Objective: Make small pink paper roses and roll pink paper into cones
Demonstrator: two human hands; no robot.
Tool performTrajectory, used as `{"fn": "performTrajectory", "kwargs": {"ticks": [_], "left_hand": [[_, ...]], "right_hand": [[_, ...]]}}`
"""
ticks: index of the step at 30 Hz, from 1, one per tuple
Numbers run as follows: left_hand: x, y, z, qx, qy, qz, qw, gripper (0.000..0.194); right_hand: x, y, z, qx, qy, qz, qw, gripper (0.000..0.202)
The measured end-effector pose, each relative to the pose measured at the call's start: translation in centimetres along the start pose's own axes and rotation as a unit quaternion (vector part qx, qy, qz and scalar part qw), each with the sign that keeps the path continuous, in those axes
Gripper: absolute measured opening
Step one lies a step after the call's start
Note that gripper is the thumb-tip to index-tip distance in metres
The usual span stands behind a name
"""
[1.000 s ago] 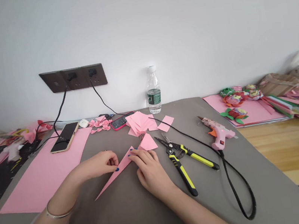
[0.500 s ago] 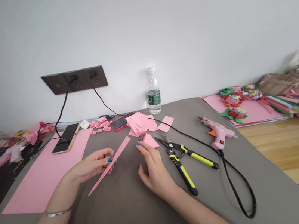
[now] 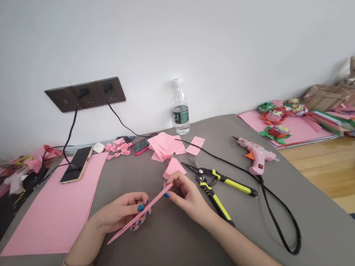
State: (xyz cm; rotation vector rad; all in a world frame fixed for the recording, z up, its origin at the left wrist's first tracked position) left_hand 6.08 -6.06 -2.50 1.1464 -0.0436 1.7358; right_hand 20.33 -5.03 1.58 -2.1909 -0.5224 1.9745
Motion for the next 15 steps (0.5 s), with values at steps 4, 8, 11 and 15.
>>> {"fn": "performTrajectory", "kwargs": {"ticks": [4,8,11,15], "left_hand": [[0.7,1.4,0.3,0.028,-0.11,0.015,0.993,0.026],[3.2,2.7,0.4,0.094,-0.293,0.09,0.947,0.027],[5.5,3.3,0.2,0.178,-0.434,0.148,0.87,0.019],[7.3,3.3,0.7,0.222,-0.51,0.208,0.805,0.02]], "right_hand": [[0.1,-0.1,-0.2,0.007,0.019,0.023,1.0,0.027],[0.0,-0.1,-0.2,0.018,0.038,0.032,0.999,0.028],[-0.1,0.0,-0.4,0.03,0.065,0.023,0.997,0.024],[-0.3,0.0,-0.3,0.031,0.077,0.006,0.997,0.015]]}}
Point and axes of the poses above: each hand's wrist, its own y-axis away from the middle knuckle, its own z-axis out of the palm, x = y × z, the point moved 10 cm from there along -y, towards the middle knuckle, and after that the axes turned 10 degrees about y, right-handed, at the moved point
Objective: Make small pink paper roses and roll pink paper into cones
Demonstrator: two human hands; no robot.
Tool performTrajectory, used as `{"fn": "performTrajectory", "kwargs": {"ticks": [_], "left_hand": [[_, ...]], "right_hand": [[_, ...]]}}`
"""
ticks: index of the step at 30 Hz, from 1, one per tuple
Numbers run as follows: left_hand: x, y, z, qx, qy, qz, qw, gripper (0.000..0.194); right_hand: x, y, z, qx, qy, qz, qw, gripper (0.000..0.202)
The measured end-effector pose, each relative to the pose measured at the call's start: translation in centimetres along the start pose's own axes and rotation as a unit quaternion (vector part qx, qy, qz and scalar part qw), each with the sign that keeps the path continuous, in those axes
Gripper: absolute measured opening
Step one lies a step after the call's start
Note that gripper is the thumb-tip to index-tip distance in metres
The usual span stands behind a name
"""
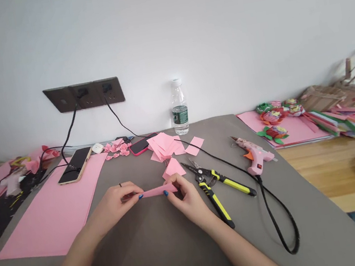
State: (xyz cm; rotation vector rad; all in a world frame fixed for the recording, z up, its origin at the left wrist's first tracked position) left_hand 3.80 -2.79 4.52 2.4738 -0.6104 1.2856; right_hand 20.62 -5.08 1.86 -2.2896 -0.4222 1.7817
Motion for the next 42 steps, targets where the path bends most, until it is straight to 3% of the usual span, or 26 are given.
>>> {"fn": "performTrajectory", "kwargs": {"ticks": [6,14,21,42], "left_hand": [[1.7,-0.3,0.0,0.066,-0.077,0.133,0.986,0.018],[2.1,0.4,0.2,0.142,-0.136,0.266,0.944,0.017],[2.1,0.6,0.6,0.16,-0.173,0.282,0.93,0.021],[3.1,1.2,1.3,0.161,-0.146,0.313,0.925,0.01]], "right_hand": [[0.2,-0.2,0.0,-0.003,0.029,-0.002,1.0,0.005],[-0.5,-0.5,0.0,0.018,0.046,-0.037,0.998,0.006],[-0.7,-0.6,0.4,0.022,0.111,-0.021,0.993,0.011],[-1.7,-0.4,0.3,0.015,0.096,-0.047,0.994,0.015]]}}
Point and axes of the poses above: each hand's wrist, its own y-axis away from the middle knuckle, its own z-axis out of the palm, x = y × z, the point moved 10 cm from there along -y, towards the middle knuckle, and after that the axes turned 10 degrees about y, right-handed, at the moved point
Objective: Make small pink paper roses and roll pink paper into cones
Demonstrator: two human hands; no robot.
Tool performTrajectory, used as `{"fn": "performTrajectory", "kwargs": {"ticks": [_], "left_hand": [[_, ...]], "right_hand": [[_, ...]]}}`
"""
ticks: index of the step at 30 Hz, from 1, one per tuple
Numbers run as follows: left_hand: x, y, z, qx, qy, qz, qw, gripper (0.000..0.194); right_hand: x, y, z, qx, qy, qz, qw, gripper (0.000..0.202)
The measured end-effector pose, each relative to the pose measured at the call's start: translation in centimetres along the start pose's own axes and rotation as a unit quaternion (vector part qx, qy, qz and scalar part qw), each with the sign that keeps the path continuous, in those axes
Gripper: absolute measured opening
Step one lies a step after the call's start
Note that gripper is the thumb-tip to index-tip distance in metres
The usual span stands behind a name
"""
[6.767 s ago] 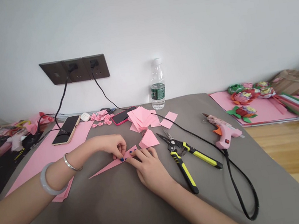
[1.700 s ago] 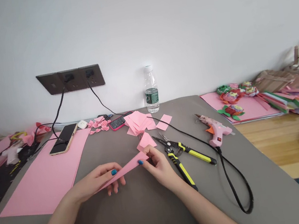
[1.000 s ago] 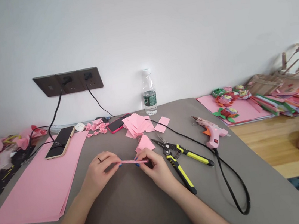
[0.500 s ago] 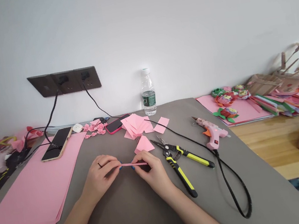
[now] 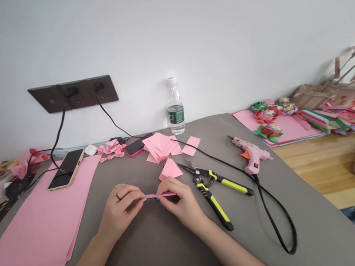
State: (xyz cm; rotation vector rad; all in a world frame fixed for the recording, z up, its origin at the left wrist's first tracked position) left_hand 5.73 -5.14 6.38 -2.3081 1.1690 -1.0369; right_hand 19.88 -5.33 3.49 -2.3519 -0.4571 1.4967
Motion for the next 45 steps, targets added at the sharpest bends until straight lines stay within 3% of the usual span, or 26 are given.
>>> {"fn": "performTrajectory", "kwargs": {"ticks": [21,34,45], "left_hand": [[1.4,-0.1,0.2,0.006,-0.007,0.037,0.999,0.015],[1.1,0.1,0.0,0.02,0.018,0.025,0.999,0.013],[1.1,0.2,0.0,0.027,0.021,0.034,0.999,0.014]], "right_hand": [[0.0,0.2,0.2,-0.014,0.003,-0.003,1.0,0.012],[0.2,0.3,0.3,-0.018,0.002,0.005,1.0,0.012],[-0.2,0.3,0.2,0.0,0.031,-0.03,0.999,0.01]]}}
Point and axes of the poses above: each hand's wrist, its own y-axis away from the middle knuckle, its own z-axis out of the palm, x = y × z, the point moved 10 cm from there along -y, towards the middle knuckle, and after that the axes turned 10 degrees about y, right-handed, at the moved point
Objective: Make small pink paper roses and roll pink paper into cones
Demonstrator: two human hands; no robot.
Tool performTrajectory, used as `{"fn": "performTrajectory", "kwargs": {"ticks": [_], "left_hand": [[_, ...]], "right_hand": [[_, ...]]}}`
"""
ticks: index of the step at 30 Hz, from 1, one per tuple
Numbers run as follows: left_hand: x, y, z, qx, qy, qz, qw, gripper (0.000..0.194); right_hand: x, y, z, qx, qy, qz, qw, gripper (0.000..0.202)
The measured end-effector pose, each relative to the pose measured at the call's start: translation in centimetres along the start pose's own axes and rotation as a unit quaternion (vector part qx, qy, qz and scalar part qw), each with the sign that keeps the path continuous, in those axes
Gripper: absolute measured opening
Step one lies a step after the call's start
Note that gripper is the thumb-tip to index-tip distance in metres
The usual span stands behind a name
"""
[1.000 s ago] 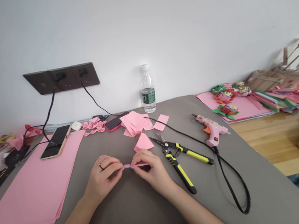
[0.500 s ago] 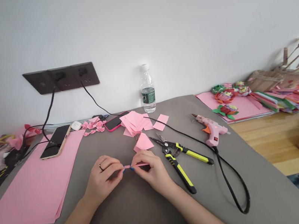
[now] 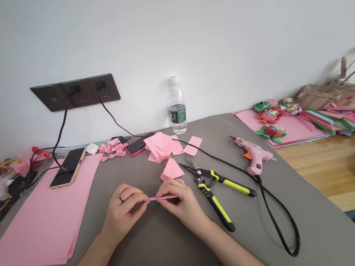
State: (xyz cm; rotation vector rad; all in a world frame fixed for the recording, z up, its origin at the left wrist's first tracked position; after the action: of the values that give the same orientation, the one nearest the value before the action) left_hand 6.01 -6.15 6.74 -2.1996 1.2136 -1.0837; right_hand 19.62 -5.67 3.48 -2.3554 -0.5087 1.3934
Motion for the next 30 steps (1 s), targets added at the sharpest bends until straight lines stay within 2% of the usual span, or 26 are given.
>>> {"fn": "performTrajectory", "kwargs": {"ticks": [19,30], "left_hand": [[0.7,-0.3,0.0,0.005,-0.022,0.012,1.0,0.017],[0.0,-0.2,-0.3,0.014,-0.028,-0.014,0.999,0.011]], "right_hand": [[-0.1,-0.1,0.1,-0.015,0.022,0.013,1.0,0.012],[0.9,0.1,-0.2,0.001,-0.032,0.043,0.999,0.014]]}}
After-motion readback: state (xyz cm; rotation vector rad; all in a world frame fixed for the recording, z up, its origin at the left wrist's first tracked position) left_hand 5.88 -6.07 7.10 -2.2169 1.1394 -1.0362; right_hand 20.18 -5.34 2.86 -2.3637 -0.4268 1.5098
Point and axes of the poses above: each hand's wrist, its own y-axis away from the middle knuckle, its own z-axis out of the palm, x = y × z, the point moved 10 cm from there along -y, towards the middle knuckle, and after that the axes turned 10 degrees about y, right-handed, at the moved point
